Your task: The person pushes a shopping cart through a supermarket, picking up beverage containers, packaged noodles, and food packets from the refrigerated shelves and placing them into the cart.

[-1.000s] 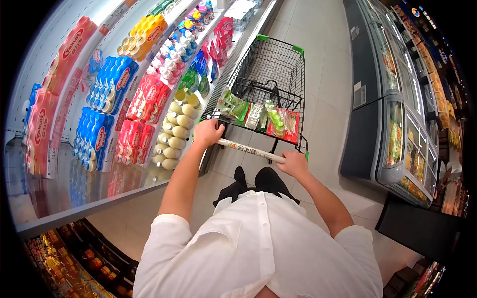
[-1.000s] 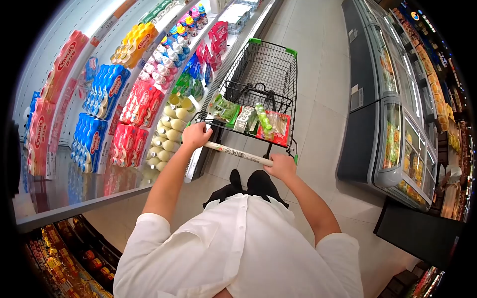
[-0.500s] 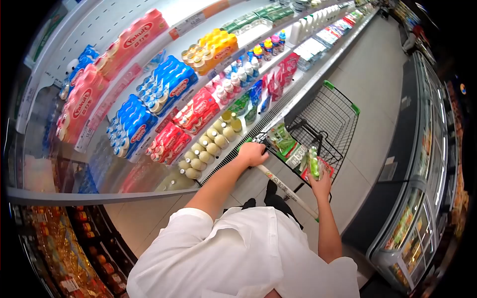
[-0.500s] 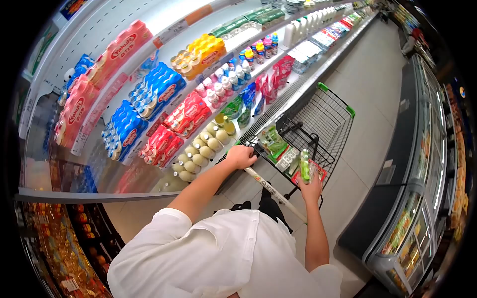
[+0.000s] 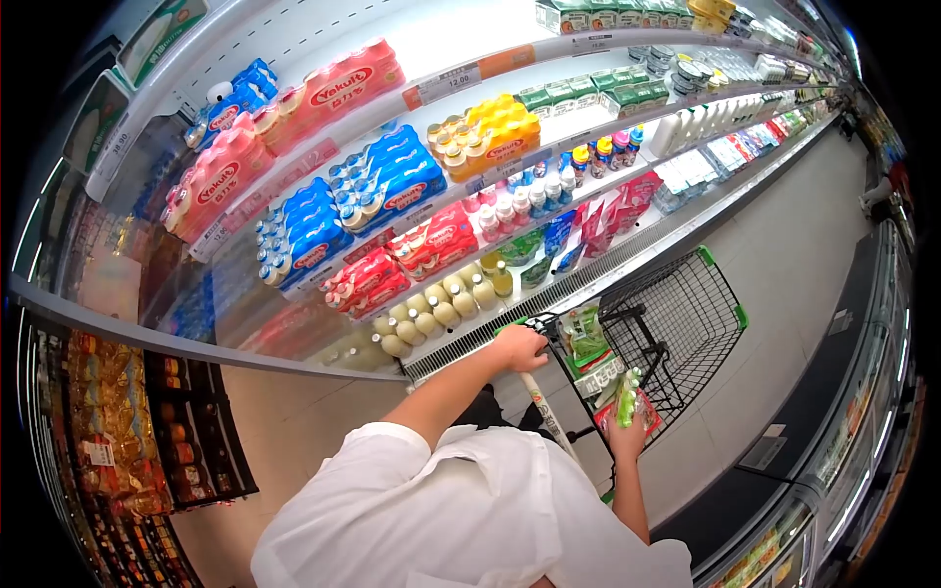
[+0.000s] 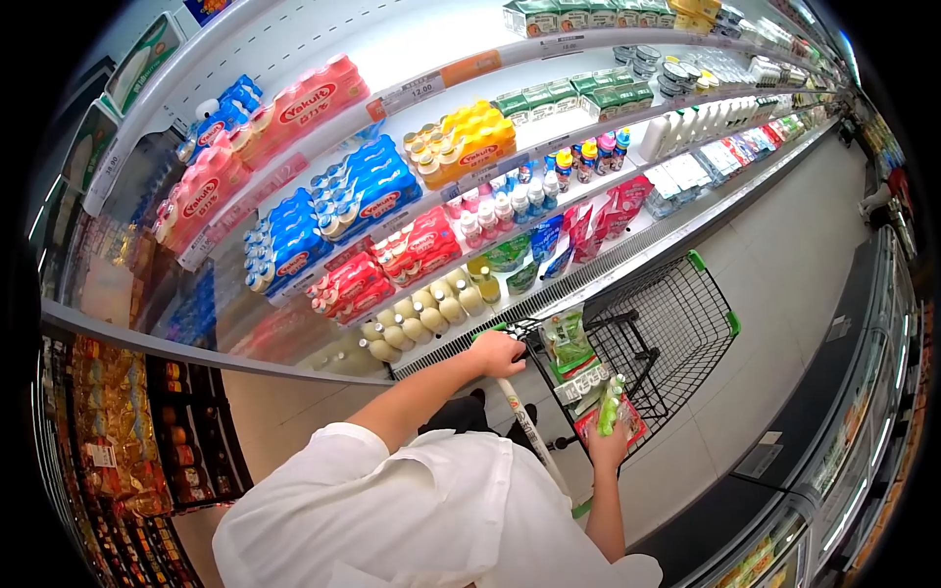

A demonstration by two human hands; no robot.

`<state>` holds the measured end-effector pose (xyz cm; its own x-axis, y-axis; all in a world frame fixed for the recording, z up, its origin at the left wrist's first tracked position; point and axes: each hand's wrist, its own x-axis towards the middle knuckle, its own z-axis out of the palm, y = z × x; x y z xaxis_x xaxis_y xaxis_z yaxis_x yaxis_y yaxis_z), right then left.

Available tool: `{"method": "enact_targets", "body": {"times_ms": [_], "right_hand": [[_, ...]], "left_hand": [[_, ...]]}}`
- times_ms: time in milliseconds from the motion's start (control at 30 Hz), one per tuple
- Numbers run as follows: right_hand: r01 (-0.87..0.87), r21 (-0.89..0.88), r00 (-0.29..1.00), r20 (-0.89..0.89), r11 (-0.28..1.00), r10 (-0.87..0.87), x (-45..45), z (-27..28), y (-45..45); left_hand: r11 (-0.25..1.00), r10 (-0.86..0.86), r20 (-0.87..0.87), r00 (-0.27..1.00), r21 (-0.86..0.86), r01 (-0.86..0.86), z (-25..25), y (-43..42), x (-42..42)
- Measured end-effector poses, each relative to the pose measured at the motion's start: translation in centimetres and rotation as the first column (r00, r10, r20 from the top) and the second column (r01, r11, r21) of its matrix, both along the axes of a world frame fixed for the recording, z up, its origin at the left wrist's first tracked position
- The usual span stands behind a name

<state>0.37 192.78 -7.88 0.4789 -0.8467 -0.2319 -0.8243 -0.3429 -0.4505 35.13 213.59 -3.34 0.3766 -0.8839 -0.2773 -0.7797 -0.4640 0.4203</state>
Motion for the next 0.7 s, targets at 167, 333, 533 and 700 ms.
{"method": "enact_targets", "body": {"times_ms": [167,333,533,700], "right_hand": [[0.035,0.079,0.995,0.092,0.996,-0.042,-1.2,0.5,-4.6],[0.134,0.299,0.960,0.196,0.945,-0.198,-2.5,8.9,-8.2],[-0.161,0.623,0.750,0.581,0.766,-0.316,2.6,21.1,-8.4],[-0.455,0.648,0.541,0.746,0.611,-0.388,11.0,24.6,-6.3]], "left_hand": [[0.998,0.009,-0.021,1.000,-0.056,-0.011,-1.1,0.1,0.6],[0.921,0.240,-0.369,0.898,-0.207,-0.331,-0.2,-2.1,1.3],[0.840,0.043,-0.930,0.366,-0.165,-0.517,5.4,-4.9,3.8],[0.791,-0.230,-0.925,0.303,-0.359,-0.496,18.4,-4.2,4.6]]}}
